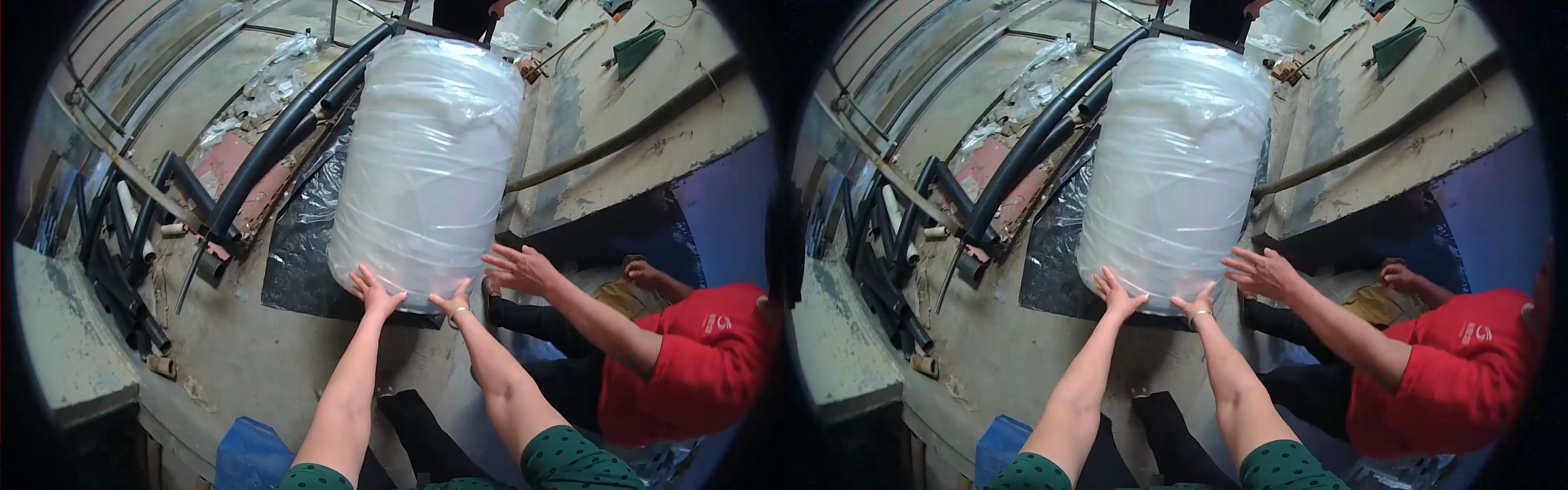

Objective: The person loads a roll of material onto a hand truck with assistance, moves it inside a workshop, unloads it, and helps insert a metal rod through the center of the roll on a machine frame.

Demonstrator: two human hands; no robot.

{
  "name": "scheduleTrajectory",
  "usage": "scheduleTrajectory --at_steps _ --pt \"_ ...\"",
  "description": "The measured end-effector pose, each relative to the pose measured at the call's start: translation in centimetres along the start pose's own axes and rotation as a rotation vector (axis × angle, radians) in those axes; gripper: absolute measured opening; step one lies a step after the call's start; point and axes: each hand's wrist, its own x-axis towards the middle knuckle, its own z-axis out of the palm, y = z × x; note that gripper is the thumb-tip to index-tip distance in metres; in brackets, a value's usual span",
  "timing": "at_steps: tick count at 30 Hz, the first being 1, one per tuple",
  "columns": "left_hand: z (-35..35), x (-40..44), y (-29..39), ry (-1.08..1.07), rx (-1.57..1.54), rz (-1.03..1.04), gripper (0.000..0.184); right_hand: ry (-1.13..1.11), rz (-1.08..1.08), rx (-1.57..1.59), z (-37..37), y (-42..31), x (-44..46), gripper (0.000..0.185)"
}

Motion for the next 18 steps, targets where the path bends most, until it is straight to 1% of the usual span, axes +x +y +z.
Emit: scheduleTrajectory --at_steps 1,3,4,5,6,7,8,9,10,11,12,13,15,16,17,18 --pt "-0.2 2.0 0.5 0.005 -0.006 0.034 0.140 0.009 0.016 0.010 0.0 -1.7 1.5 0.138" --pt "-1.0 4.9 3.3 -0.058 -0.049 0.040 0.139 -0.044 0.009 0.062 -1.4 -4.1 4.9 0.139" --pt "-1.3 6.7 4.8 -0.077 -0.035 0.065 0.138 -0.069 0.046 0.044 -2.3 -5.5 6.6 0.138" --pt "-1.6 8.8 5.9 -0.087 -0.020 0.086 0.137 -0.020 -0.009 0.105 -2.8 -5.8 9.0 0.136" --pt "-1.5 10.4 7.0 -0.069 0.017 0.157 0.136 0.016 -0.060 0.156 -3.0 -5.7 10.9 0.135" --pt "-1.7 11.8 8.0 -0.116 0.010 0.203 0.135 -0.042 -0.020 0.191 -6.3 -9.8 9.9 0.128" --pt "-2.3 13.4 9.3 -0.157 0.007 0.256 0.134 -0.058 -0.008 0.145 -7.9 -11.2 11.3 0.118" --pt "-3.2 14.7 10.0 -0.180 0.040 0.335 0.124 -0.034 -0.022 0.165 -9.2 -13.1 11.6 0.109" --pt "-4.4 16.2 10.3 -0.261 -0.024 0.391 0.115 -0.038 -0.078 0.224 -7.9 -9.9 16.8 0.103" --pt "-5.6 17.6 10.7 -0.333 -0.095 0.446 0.106 0.082 -0.046 0.054 -8.3 -11.5 17.6 0.101" --pt "-6.6 18.2 10.4 -0.298 -0.032 0.467 0.091 0.117 -0.024 0.013 -8.4 -13.2 18.8 0.102" --pt "-6.7 19.0 8.7 -0.230 -0.102 0.557 0.085 0.149 0.006 -0.031 -8.4 -14.2 19.8 0.103" --pt "-8.0 18.5 4.4 -0.191 -0.131 0.565 0.077 0.166 0.091 -0.048 -8.6 -16.0 22.9 0.104" --pt "-8.6 17.8 1.0 -0.202 -0.098 0.525 0.071 0.168 0.114 -0.064 -8.8 -16.9 24.5 0.102" --pt "-9.5 16.8 -3.4 -0.242 -0.092 0.453 0.066 0.199 0.079 -0.001 -8.8 -17.4 26.3 0.100" --pt "-10.4 15.2 -8.6 -0.246 0.032 0.340 0.065 0.252 0.075 0.015 -8.9 -18.2 27.8 0.098"
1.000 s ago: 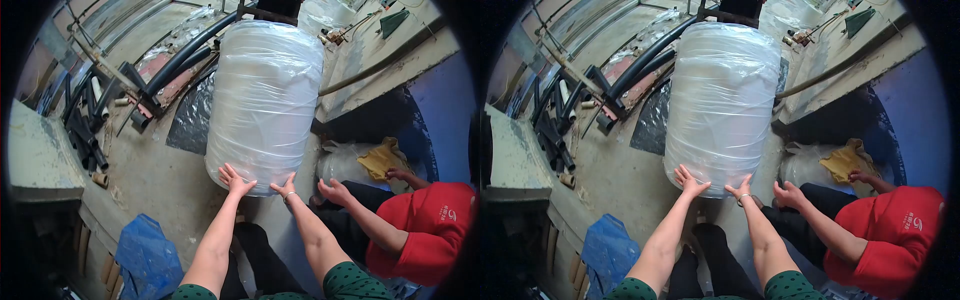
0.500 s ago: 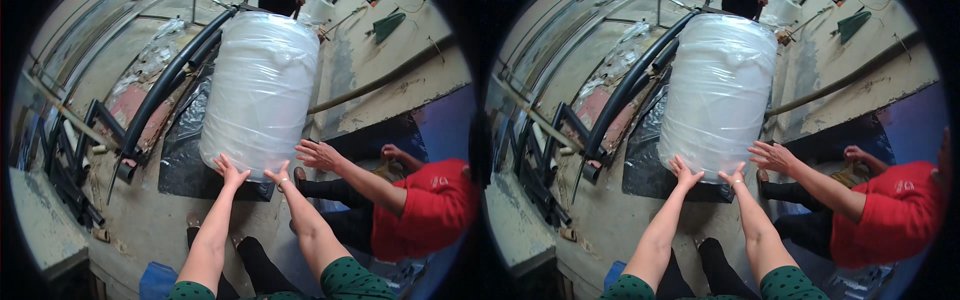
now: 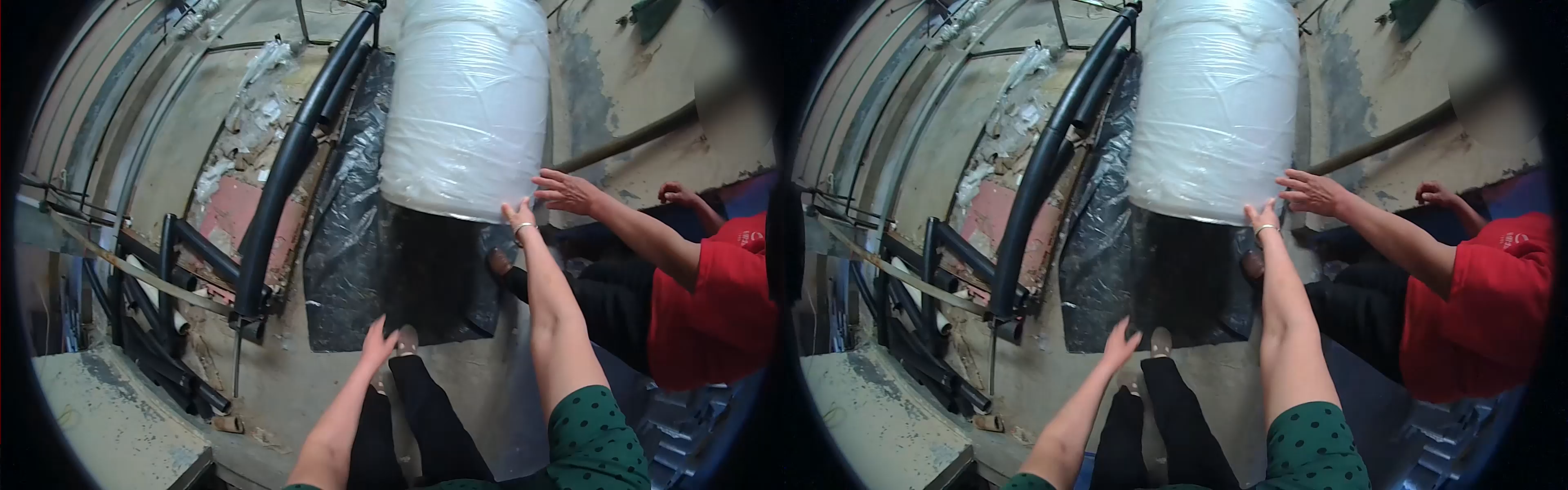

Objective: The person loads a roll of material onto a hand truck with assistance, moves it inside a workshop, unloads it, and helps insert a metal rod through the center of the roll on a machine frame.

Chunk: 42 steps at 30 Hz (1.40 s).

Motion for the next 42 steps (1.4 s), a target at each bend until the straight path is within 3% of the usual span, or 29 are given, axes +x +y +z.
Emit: scheduleTrajectory --at_steps 1,2,4,6,7,8,9,10,11,12,13,15,20,21,24,26,28,29,30,31,32,33,34,37,39,40,41,42 --pt "-0.8 -3.8 -3.6 -0.045 0.063 -0.110 0.064 -0.034 0.034 -0.027 0.0 -1.5 1.2 0.097" --pt "-2.3 -8.0 -6.1 -0.181 0.146 -0.382 0.064 -0.066 0.079 -0.059 -0.6 -2.4 1.8 0.096" --pt "-5.8 -17.4 -12.1 -0.308 0.229 -0.581 0.063 -0.074 0.041 -0.214 0.3 -4.0 -1.1 0.096" --pt "-10.4 -26.0 -13.4 -0.437 0.366 -0.822 0.069 -0.094 -0.025 -0.247 4.0 -2.2 -5.2 0.098" --pt "-12.3 -29.9 -14.5 -0.447 0.444 -0.865 0.069 -0.259 -0.055 -0.357 3.6 -3.3 -9.1 0.096" --pt "-13.9 -32.6 -14.7 -0.421 0.448 -1.018 0.066 -0.309 -0.047 -0.256 6.7 0.1 -11.8 0.096" --pt "-15.7 -33.8 -12.7 -0.341 0.448 -1.104 0.060 -0.381 -0.086 -0.234 7.8 2.4 -15.5 0.085" --pt "-16.6 -33.2 -11.3 -0.327 0.452 -1.098 0.060 -0.307 -0.237 -0.273 9.1 5.3 -19.9 0.058" --pt "-17.5 -32.1 -10.3 -0.263 0.398 -1.087 0.059 -0.485 -0.231 -0.477 10.8 8.3 -22.6 0.031" --pt "-18.2 -31.0 -9.4 -0.198 0.346 -1.074 0.059 -0.581 -0.166 -0.588 10.0 9.1 -26.9 0.027" --pt "-18.6 -30.3 -8.3 -0.137 0.292 -1.060 0.058 -0.787 -0.029 -0.608 8.0 9.8 -30.1 0.036" --pt "-18.8 -27.8 -6.5 -0.026 0.178 -1.013 0.058 -0.843 0.054 -0.604 4.1 11.0 -35.2 0.063" --pt "-15.4 -11.9 4.1 0.098 0.114 -0.413 0.055 -0.946 0.108 -0.487 -2.8 11.7 -37.6 0.084" --pt "-15.8 -8.7 11.1 0.087 -0.007 -0.288 0.054 -0.862 0.065 -0.362 -3.4 11.4 -36.3 0.086" --pt "-12.9 -2.3 19.0 0.060 -0.010 0.123 0.061 -0.579 -0.087 -0.031 -5.4 6.6 -33.4 0.086" --pt "-13.2 -0.9 27.8 0.012 -0.055 0.382 0.064 -0.550 -0.105 0.277 -7.5 -0.1 -33.0 0.083" --pt "-14.1 -1.3 34.7 -0.075 -0.124 0.605 0.064 -0.602 -0.033 0.776 -8.0 -6.6 -34.0 0.071" --pt "-13.7 -1.7 36.1 -0.114 -0.151 0.663 0.061 -0.717 0.042 1.496 -5.5 -9.4 -34.1 0.066" --pt "-12.6 -2.5 35.8 -0.197 -0.075 0.690 0.059 -0.779 0.181 1.816 -5.8 -12.6 -35.1 0.075" --pt "-15.2 -4.7 38.7 -0.099 0.169 0.790 0.060 -0.860 0.022 1.975 -7.4 -15.8 -37.0 0.087" --pt "-17.4 -5.1 40.1 -0.160 0.132 0.862 0.060 -0.843 0.057 1.961 -9.8 -18.5 -38.1 0.089" --pt "-19.4 -5.2 40.5 -0.223 0.098 0.931 0.060 -0.828 0.094 1.950 -13.0 -21.5 -39.0 0.090" --pt "-20.9 -5.3 39.7 -0.297 0.169 0.957 0.058 -0.890 0.045 2.144 -14.9 -22.9 -39.5 0.088" --pt "-25.3 -5.6 38.6 -0.320 0.251 1.097 0.056 -0.740 -0.026 2.120 -19.4 -25.4 -40.1 0.077" --pt "-27.5 -5.3 36.9 -0.292 0.238 1.053 0.052 -0.698 -0.218 2.044 -22.9 -27.0 -40.2 0.074" --pt "-28.5 -5.0 35.1 -0.296 0.487 0.936 0.047 -0.715 -0.313 2.116 -26.5 -29.0 -41.5 0.069" --pt "-28.4 -4.0 30.9 -0.231 0.438 0.850 0.044 -0.637 -0.439 2.066 -29.1 -30.2 -42.0 0.064" --pt "-28.6 -3.6 26.9 -0.167 0.389 0.761 0.042 -0.370 -0.667 1.841 -30.7 -30.4 -41.6 0.057"
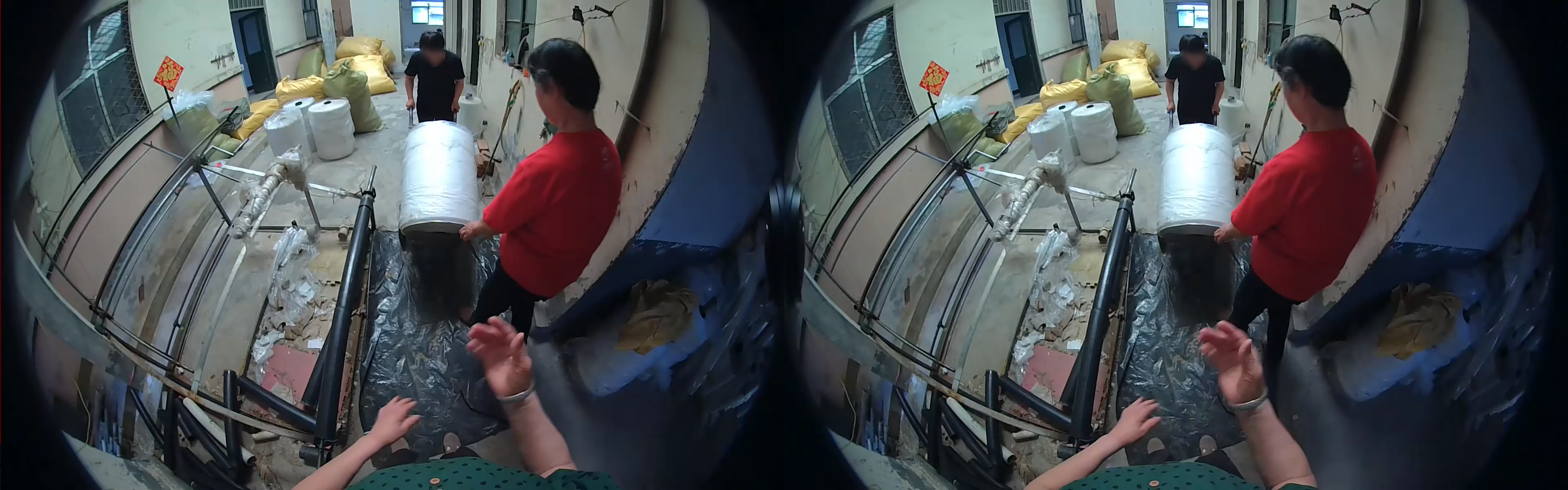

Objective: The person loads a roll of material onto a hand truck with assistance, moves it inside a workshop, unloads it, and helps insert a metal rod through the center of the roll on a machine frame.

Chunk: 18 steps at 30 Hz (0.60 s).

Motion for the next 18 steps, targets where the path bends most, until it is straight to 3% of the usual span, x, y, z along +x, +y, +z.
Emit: scheduleTrajectory --at_steps 2,4,6,9,10,11,12,14,16,18 --pt "-2.3 -3.6 -1.3 0.019 -0.041 -0.272 0.040 -0.037 -0.477 -0.627 4.1 -4.8 1.3 0.033" --pt "-4.1 -7.5 -2.7 0.083 0.061 -0.333 0.039 -0.072 -0.823 -1.022 8.2 -9.4 1.6 0.019" --pt "-4.0 -11.6 -5.5 0.080 0.059 -0.484 0.039 -0.102 -1.147 -1.132 12.0 -12.7 1.5 0.020" --pt "-5.1 -15.0 -6.9 0.063 0.048 -0.664 0.039 -0.005 -1.519 -1.596 15.8 -17.9 -0.2 0.035" --pt "-5.2 -15.5 -7.3 0.112 0.032 -0.671 0.038 -0.257 -1.632 -1.586 16.0 -20.7 -0.9 0.024" --pt "-5.5 -15.6 -7.2 0.152 -0.006 -0.680 0.037 -0.240 -1.836 -1.393 17.1 -21.8 -0.6 0.036" --pt "-5.9 -15.4 -6.8 0.189 -0.043 -0.690 0.036 0.107 -1.963 -1.099 17.5 -22.2 -0.6 0.039" --pt "-5.9 -14.8 -6.5 0.252 -0.098 -0.683 0.037 0.272 -2.054 -0.226 29.3 -18.9 0.9 0.043" --pt "-5.3 -14.2 -7.1 0.264 -0.190 -0.682 0.040 0.282 -2.066 -0.230 28.1 -19.8 0.5 0.043" --pt "-4.7 -13.5 -7.4 0.242 -0.176 -0.629 0.040 0.289 -2.084 -0.251 21.1 -24.2 -2.6 0.042"
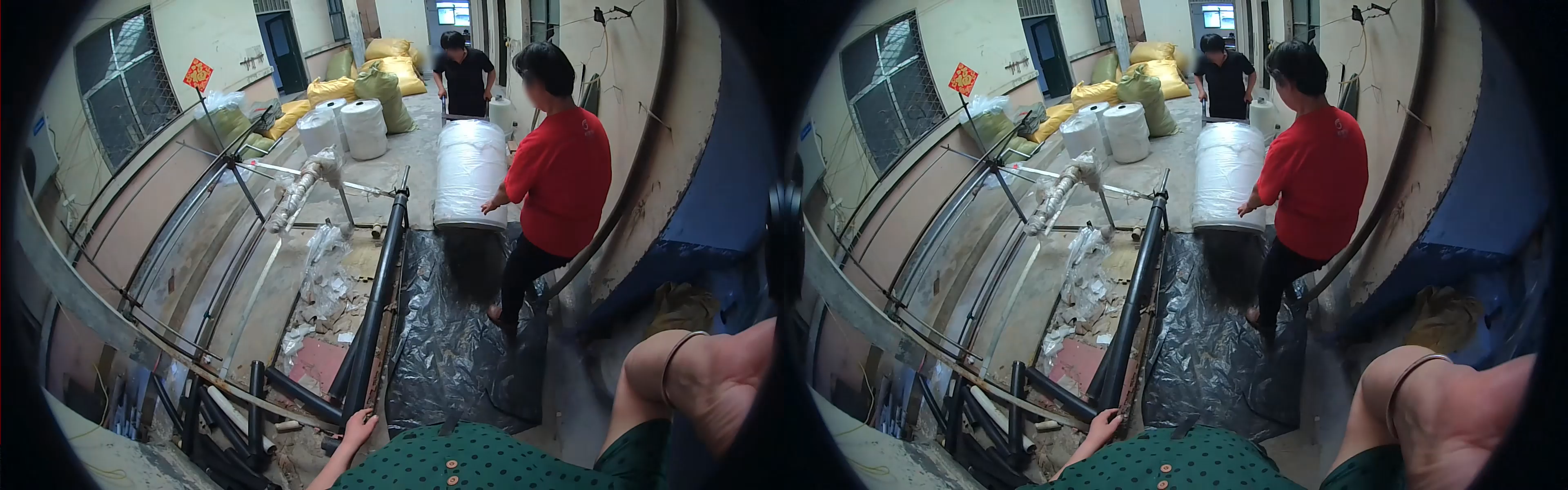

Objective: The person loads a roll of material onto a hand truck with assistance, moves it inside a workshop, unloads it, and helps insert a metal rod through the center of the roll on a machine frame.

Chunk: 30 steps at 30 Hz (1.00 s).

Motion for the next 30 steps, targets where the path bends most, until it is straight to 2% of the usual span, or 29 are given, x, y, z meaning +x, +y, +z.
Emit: scheduleTrajectory --at_steps 5,18,24,25,28,29,30 --pt "-0.2 0.3 1.8 -0.059 -0.021 -0.035 0.040 -0.032 -0.062 -0.032 -0.5 0.1 0.6 0.042" --pt "0.7 1.4 -1.6 -0.153 0.007 -0.088 0.043 -0.164 -0.263 -0.146 -3.0 -1.6 1.4 0.040" --pt "1.5 1.1 -2.2 -0.227 -0.073 -0.095 0.043 -0.188 -0.414 -0.237 -0.1 -2.2 -0.2 0.040" --pt "2.2 1.4 -4.2 -0.249 -0.086 -0.079 0.044 -0.186 -0.445 -0.256 -0.2 -2.6 -0.2 0.040" --pt "2.4 1.3 -4.4 -0.307 0.031 -0.118 0.042 -0.200 -0.486 -0.273 -2.3 -3.4 0.7 0.040" --pt "3.4 1.1 -5.7 -0.285 -0.078 -0.141 0.042 -0.216 -0.465 -0.248 -5.8 -3.6 2.5 0.040" --pt "3.7 1.0 -6.2 -0.300 -0.061 -0.147 0.042 -0.231 -0.438 -0.231 -6.5 -2.9 2.6 0.040"
